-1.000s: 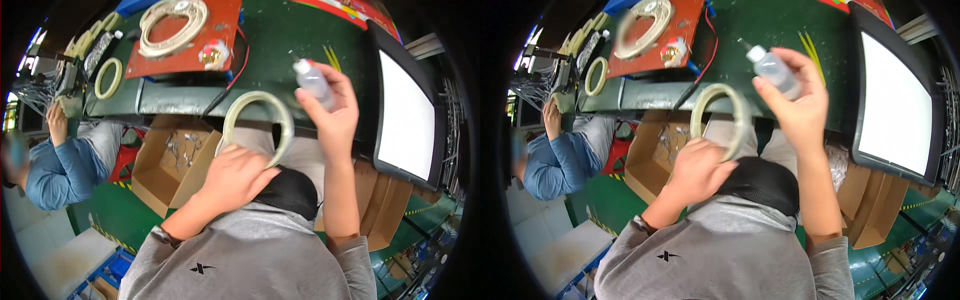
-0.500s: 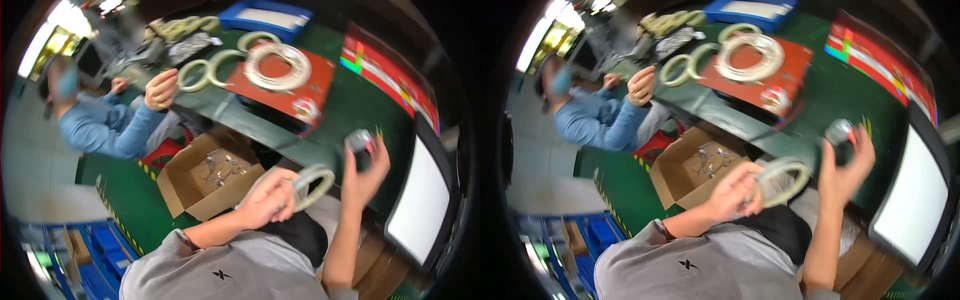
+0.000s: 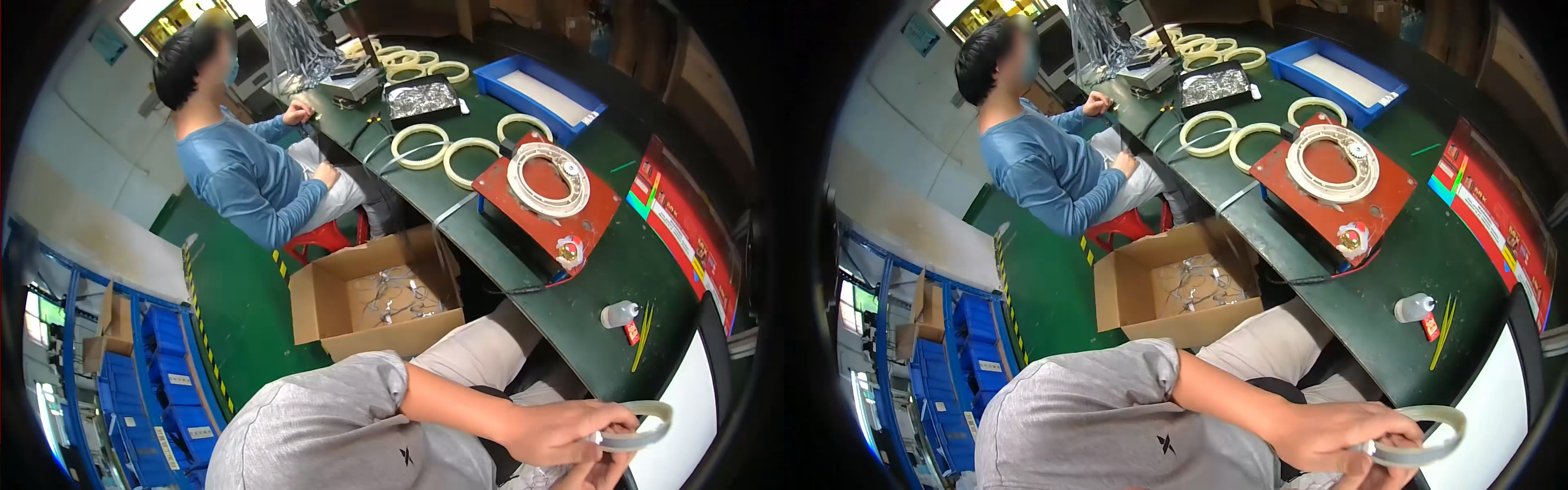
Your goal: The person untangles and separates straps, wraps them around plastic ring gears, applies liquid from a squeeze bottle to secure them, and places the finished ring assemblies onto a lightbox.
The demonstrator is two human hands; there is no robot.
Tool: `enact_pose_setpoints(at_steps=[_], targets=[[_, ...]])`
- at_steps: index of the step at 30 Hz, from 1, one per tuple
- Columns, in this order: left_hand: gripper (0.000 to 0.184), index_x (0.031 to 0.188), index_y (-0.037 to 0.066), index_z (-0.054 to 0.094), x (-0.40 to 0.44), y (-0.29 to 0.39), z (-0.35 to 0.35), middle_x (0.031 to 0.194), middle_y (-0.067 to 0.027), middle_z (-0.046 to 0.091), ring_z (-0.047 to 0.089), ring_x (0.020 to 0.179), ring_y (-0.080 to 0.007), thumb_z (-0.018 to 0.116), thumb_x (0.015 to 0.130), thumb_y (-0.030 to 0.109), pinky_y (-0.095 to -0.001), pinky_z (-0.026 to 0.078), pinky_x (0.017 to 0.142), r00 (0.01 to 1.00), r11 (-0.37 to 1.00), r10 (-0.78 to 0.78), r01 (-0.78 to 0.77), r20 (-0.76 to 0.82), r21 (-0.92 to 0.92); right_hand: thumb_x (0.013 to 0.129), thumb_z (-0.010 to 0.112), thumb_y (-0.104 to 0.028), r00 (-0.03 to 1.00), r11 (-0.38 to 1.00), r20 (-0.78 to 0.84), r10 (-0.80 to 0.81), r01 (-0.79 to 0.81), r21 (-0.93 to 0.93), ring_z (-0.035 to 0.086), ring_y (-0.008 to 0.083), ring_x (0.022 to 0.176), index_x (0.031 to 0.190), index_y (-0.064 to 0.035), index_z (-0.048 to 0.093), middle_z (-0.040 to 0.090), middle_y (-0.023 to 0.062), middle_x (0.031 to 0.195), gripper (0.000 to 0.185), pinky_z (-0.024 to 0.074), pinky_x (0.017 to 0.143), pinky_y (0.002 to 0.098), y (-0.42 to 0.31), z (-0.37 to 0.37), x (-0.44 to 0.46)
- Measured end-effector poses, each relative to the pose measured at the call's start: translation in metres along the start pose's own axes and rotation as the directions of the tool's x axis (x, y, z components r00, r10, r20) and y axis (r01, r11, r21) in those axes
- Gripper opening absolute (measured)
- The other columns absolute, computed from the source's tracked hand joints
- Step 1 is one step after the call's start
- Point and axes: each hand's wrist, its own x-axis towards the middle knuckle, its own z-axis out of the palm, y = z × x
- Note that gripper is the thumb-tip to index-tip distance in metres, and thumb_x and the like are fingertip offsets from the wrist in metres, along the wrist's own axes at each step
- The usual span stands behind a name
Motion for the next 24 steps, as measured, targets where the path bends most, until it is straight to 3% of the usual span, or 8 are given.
enact_pose_setpoints(at_steps=[3,5,6,7,11,15,19,24], targets=[[0.078,0.155,-0.006,0.032,0.018,-0.005,0.016,0.141,-0.022,0.052,0.049,0.134,-0.0425,0.042,0.109,0.056,-0.0534,0.038,0.112,0.987,0.982,0.154,-0.158,0.043,0.107,0.095,0.082,-0.027,0.995,0.999,-0.089,0.045,-0.046,-0.007,0.068,0.0335,0.114,0.133,0.0084,0.065,0.07,0.0263,0.129,0.055,0.0573,0.095,0.0402,-0.03,-0.011,0.007],[0.081,0.161,-0.003,0.028,0.011,-0.01,0.029,0.163,-0.0259,0.028,0.025,0.153,-0.05,0.058,0.105,0.048,-0.0597,0.022,0.124,0.99,0.918,0.13,-0.14,0.051,0.37,0.106,0.057,-0.008,0.99,0.982,0.099,-0.1,0.114,-0.152,0.06,0.0275,0.124,0.137,0.0081,0.054,0.06,0.0205,0.136,0.034,0.046,0.109,0.0416,-0.005,-0.084,0.015],[0.083,0.162,-0.001,0.03,0.002,-0.018,0.033,0.166,-0.026,0.026,0.023,0.155,-0.049,0.065,0.101,0.042,-0.0585,0.026,0.124,0.995,0.929,0.046,-0.076,0.092,0.363,0.104,0.058,-0.007,0.989,0.99,-0.144,-0.043,0.022,-0.142,0.062,0.0279,0.121,0.135,0.01,0.054,0.062,0.0213,0.134,0.035,0.0484,0.106,0.0409,-0.015,-0.087,0.009],[0.083,0.163,0.0,0.03,-0.004,-0.02,0.032,0.165,-0.0264,0.03,0.032,0.152,-0.0463,0.07,0.099,0.034,-0.0549,0.032,0.122,0.991,0.946,-0.017,-0.027,0.134,0.323,0.102,0.06,-0.005,0.92,0.992,-0.391,-0.014,-0.038,-0.123,0.064,0.0283,0.118,0.133,0.0118,0.055,0.063,0.0221,0.132,0.036,0.0508,0.103,0.0401,-0.02,-0.088,0.022],[0.04,0.133,-0.001,0.063,-0.042,-0.028,0.013,0.125,-0.0189,0.069,0.069,0.11,-0.0366,0.071,0.097,0.013,-0.0417,0.055,0.096,0.836,0.844,-0.451,0.285,0.314,0.455,0.1,0.069,-0.003,0.969,0.931,-0.221,-0.113,0.026,-0.363,0.067,0.0152,0.108,0.132,0.0088,0.062,0.072,0.0101,0.118,0.034,0.0523,0.097,0.0294,-0.016,-0.175,0.098],[0.032,0.124,-0.001,0.068,-0.089,-0.048,0.021,0.125,-0.0193,0.069,0.065,0.117,-0.0389,0.07,0.098,0.016,-0.0446,0.051,0.103,0.803,0.786,-0.493,0.246,0.335,0.567,0.096,0.071,-0.004,0.979,0.571,-0.179,-0.092,-0.096,-0.815,0.071,0.0252,0.095,0.121,0.0027,0.069,0.072,0.0146,0.105,0.027,0.0547,0.089,0.0347,0.018,-0.252,0.138],[0.029,0.12,0.0,0.07,-0.093,-0.055,0.021,0.125,-0.0193,0.069,0.065,0.118,-0.0388,0.068,0.098,0.019,-0.0445,0.051,0.103,0.792,0.753,-0.52,0.247,0.32,0.61,0.091,0.067,-0.006,0.982,0.28,-0.159,0.103,-0.182,-0.943,0.069,0.041,0.097,0.108,-0.0018,0.075,0.071,0.022,0.102,0.019,0.0543,0.087,0.0468,0.067,-0.306,0.17],[0.024,0.113,0.0,0.072,-0.092,-0.058,0.025,0.122,-0.0186,0.071,0.066,0.114,-0.0375,0.068,0.097,0.018,-0.0437,0.052,0.099,0.817,0.741,-0.493,0.216,0.298,0.636,0.089,0.061,-0.005,0.957,-0.02,-0.163,0.241,-0.163,-0.986,0.071,0.04,0.103,0.102,-0.0052,0.076,0.073,0.0204,0.104,0.019,0.0562,0.088,0.0481,0.12,-0.358,0.201]])
